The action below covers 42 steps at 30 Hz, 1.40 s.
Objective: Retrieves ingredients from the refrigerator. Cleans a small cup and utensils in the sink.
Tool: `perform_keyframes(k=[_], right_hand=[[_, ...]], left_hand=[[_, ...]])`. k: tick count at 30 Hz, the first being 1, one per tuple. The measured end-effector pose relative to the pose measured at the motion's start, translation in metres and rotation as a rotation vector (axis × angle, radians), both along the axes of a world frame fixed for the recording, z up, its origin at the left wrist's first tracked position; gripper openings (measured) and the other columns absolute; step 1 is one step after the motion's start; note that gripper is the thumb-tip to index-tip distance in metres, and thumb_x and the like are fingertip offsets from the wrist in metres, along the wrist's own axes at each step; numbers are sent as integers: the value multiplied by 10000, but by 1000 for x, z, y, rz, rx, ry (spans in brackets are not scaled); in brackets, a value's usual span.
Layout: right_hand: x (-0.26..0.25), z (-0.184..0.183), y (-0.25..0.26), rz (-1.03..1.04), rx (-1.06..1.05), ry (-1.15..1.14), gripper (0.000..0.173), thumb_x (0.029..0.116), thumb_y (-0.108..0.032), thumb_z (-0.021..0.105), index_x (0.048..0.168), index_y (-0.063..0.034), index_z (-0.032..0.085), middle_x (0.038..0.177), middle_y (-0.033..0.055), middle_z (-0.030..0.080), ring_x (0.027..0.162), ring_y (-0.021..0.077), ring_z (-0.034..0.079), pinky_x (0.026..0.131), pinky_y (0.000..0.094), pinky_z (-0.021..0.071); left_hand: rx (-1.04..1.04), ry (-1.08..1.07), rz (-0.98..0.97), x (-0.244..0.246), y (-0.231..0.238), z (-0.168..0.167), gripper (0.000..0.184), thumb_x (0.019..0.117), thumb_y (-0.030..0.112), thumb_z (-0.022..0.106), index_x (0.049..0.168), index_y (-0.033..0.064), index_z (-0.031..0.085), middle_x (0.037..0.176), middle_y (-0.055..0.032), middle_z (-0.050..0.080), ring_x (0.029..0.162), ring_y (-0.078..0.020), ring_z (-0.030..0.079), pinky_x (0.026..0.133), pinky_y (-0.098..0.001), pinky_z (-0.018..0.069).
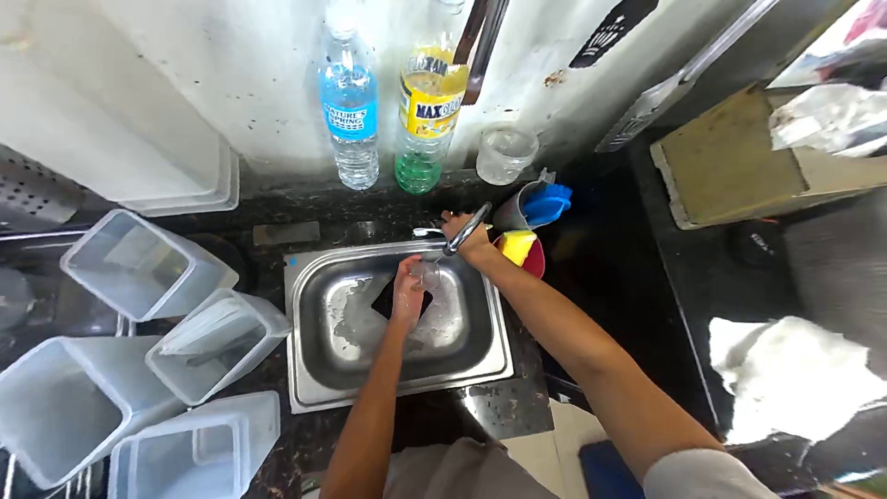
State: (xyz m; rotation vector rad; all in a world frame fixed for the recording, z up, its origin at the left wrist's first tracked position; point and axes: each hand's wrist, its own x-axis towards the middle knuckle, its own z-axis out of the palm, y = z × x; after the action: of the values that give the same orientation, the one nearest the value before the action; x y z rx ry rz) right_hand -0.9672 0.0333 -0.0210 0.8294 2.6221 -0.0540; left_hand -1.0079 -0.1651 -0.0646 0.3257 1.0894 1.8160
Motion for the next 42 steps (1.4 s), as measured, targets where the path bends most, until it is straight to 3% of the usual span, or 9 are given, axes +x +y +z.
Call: perform_keyframes(k=[11, 13, 15, 18, 23, 30, 34, 37, 42], right_hand=[[-11, 4, -1, 35, 14, -36, 295, 888, 76, 633, 1136, -54, 727, 1321, 152, 649, 1179, 421, 631, 848, 619, 561], [7, 15, -17, -82, -51, 132, 409, 894, -48, 693, 1295, -124, 674, 1456, 170, 536, 1215, 441, 595, 882, 638, 552], [39, 31, -49, -274, -148, 261, 439, 942, -323, 707, 1338, -153, 623, 1353, 201, 594, 1104, 469, 635, 795, 693, 543], [57, 31, -82, -472, -271, 63, 581, 1086, -522, 352, 1141, -57, 696, 1039, 259, 716, 1008, 480, 684, 819, 698, 506], [62, 13, -135, -625, -363, 65, 489, 1110, -403, 341, 1181, -53, 675, 1049, 227, 719, 1042, 427, 690, 868, 631, 532], [78, -23, -144, -609, -169, 99, 519, 1096, -496, 336, 1161, -127, 695, 1052, 173, 740, 990, 408, 715, 777, 622, 547], [105, -17, -135, -745, -264, 54, 591, 1095, -519, 278, 1212, -119, 698, 1078, 192, 741, 1038, 409, 709, 836, 629, 538], [91, 12, -121, -684, -222, 211, 507, 1066, -506, 442, 1222, -87, 682, 1089, 190, 731, 1033, 401, 703, 848, 622, 538], [41, 30, -48, -281, -26, 298, 356, 936, -111, 667, 1289, -153, 689, 1387, 206, 593, 1059, 464, 670, 779, 642, 571]], left_hand=[[-188, -211, 29, 16, 28, -21, 521, 1082, 474, 193, 1359, 249, 573, 1140, -37, 669, 885, -154, 647, 739, -326, 542], [-258, -325, 10, 13, 32, -22, 441, 1089, 453, 317, 1384, 217, 546, 1244, -102, 638, 990, -272, 657, 796, -476, 567], [-226, -455, 11, 9, 34, -30, 420, 1086, 378, 406, 1426, 160, 521, 1327, -153, 615, 1118, -348, 643, 911, -580, 549], [-247, -553, 66, 7, 36, -39, 347, 1057, 349, 466, 1311, 123, 535, 1165, -118, 639, 975, -261, 655, 833, -453, 569], [-392, -567, 185, 15, 49, -40, 475, 1048, 481, 478, 1389, 151, 463, 1119, -133, 640, 868, -252, 662, 733, -422, 581], [-274, -757, 370, -1, 57, -29, 538, 1060, 515, 170, 1098, 102, 512, 924, -109, 634, 807, -245, 636, 722, -441, 557], [-318, -737, 236, -1, 36, -33, 693, 1020, 650, 71, 1347, 168, 447, 1221, -109, 603, 984, -254, 619, 789, -449, 526], [-389, -655, 139, 6, 33, -38, 514, 1051, 519, 218, 1198, 128, 518, 1023, -118, 625, 816, -237, 630, 688, -397, 544], [-389, -618, 57, 8, 29, -35, 451, 1058, 418, 263, 1304, 142, 520, 1163, -139, 611, 944, -279, 622, 752, -458, 538]])
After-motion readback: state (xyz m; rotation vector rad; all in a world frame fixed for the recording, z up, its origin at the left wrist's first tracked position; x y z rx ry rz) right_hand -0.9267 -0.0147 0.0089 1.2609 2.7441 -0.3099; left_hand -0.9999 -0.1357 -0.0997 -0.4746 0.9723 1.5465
